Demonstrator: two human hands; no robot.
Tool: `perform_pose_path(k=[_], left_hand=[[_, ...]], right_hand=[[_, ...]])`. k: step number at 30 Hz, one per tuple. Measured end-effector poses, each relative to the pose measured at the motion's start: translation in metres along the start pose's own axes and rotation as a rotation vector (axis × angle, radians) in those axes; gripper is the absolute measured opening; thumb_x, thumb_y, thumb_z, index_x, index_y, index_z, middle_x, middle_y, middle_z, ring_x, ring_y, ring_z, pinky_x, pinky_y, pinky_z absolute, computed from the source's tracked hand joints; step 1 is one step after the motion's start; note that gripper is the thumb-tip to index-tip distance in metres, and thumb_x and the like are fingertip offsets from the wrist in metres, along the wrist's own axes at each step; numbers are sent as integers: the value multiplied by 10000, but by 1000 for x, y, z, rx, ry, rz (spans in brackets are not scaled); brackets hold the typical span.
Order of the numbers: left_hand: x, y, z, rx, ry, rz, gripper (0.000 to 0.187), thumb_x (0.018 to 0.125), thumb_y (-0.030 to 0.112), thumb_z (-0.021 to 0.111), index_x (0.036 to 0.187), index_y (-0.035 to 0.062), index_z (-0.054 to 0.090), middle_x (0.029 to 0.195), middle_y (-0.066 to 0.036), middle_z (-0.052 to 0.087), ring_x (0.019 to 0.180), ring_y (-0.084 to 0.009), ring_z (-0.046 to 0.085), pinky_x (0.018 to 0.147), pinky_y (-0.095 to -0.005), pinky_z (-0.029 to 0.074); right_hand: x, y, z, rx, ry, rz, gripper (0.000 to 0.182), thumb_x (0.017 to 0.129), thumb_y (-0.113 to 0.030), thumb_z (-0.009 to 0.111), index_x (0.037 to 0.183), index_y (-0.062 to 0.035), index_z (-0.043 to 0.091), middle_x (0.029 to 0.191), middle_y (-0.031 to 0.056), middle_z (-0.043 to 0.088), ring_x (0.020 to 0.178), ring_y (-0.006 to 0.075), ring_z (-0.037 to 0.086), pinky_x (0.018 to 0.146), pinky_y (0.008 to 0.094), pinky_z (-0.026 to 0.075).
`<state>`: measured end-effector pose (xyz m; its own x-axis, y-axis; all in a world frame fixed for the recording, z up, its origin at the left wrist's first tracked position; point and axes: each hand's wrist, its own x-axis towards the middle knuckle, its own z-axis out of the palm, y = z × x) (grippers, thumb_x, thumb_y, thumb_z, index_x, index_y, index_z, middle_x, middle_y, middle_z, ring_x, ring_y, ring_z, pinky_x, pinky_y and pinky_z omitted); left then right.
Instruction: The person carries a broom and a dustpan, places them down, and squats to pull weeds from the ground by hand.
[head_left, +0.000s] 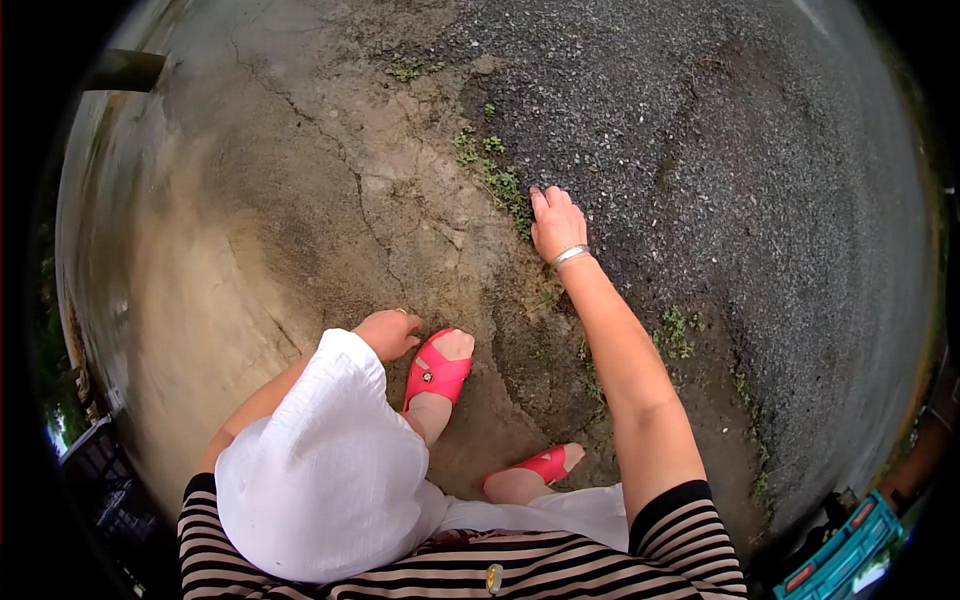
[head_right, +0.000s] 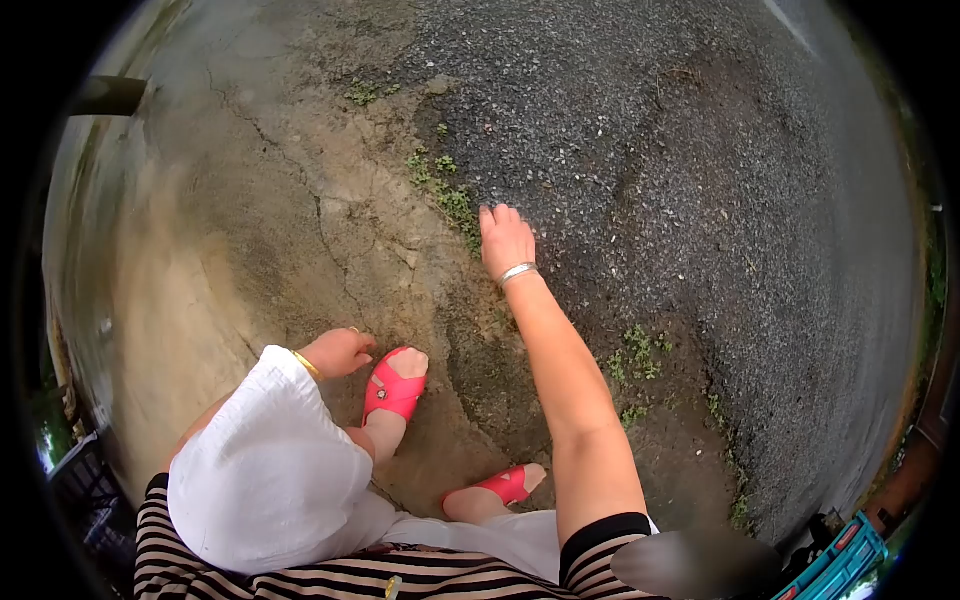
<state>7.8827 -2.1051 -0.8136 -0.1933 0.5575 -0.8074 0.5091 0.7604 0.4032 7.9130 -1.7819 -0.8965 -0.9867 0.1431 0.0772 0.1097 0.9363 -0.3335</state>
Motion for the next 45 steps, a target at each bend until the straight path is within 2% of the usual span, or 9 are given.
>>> perform_pose_path(k=[5,10,13,18,22,25,35,38,45], left_hand=[[-20,-18,25,-78,46,-53,337,816,241,606,1107,70,601,980,-192,642,955,-356,600,822,-439,476],[-29,-15,25,-113,68,-75,348,813,233,608,1106,47,600,1001,-186,639,951,-350,599,817,-428,473],[-31,-20,25,-108,93,-59,353,813,229,608,1110,38,596,1007,-180,638,942,-352,599,803,-423,473],[-34,-28,27,-87,86,-46,360,815,220,597,1131,47,587,980,-181,641,926,-351,601,791,-429,473],[-36,-34,33,-112,87,-50,348,816,216,590,1119,46,587,940,-181,640,895,-357,601,776,-431,473],[-38,-27,26,-147,73,-71,326,814,213,592,1096,49,593,950,-182,637,899,-357,599,768,-430,473],[-43,-24,27,-132,96,-114,301,799,219,626,1064,76,613,889,-143,668,876,-334,624,767,-428,492],[-43,-29,33,-122,113,-114,298,797,215,629,1059,75,614,896,-145,666,880,-332,624,768,-434,491],[-48,-28,41,-107,127,-124,293,801,225,627,1047,66,614,900,-162,657,899,-341,615,771,-438,484]], right_hand=[[29,-1,12,2,-72,-118,313,783,-67,508,1090,-56,569,908,103,505,890,267,539,684,381,478],[41,-9,8,-3,-231,-149,144,757,-62,537,894,-78,578,930,109,495,900,277,549,710,378,500],[49,-10,11,39,-241,-163,188,704,-31,600,886,-61,562,958,117,496,910,299,552,705,403,506],[57,-11,11,-62,-394,-387,138,799,-97,492,910,-91,573,974,93,508,959,253,531,753,376,480],[50,-7,22,22,-278,-262,149,826,-93,448,941,-69,540,940,112,526,940,273,536,783,386,458],[56,-10,21,-3,-380,-214,133,813,-115,473,901,-85,569,919,110,543,938,269,542,765,394,462],[46,-13,30,-171,-155,-380,76,831,-141,472,874,-103,522,831,58,536,844,219,553,666,344,478],[53,-17,34,-127,-85,-199,55,818,-106,477,858,-93,511,782,78,549,774,237,587,671,358,495],[48,-14,24,-167,-184,-239,83,786,-115,520,832,-81,581,873,89,525,871,246,534,692,350,487]])
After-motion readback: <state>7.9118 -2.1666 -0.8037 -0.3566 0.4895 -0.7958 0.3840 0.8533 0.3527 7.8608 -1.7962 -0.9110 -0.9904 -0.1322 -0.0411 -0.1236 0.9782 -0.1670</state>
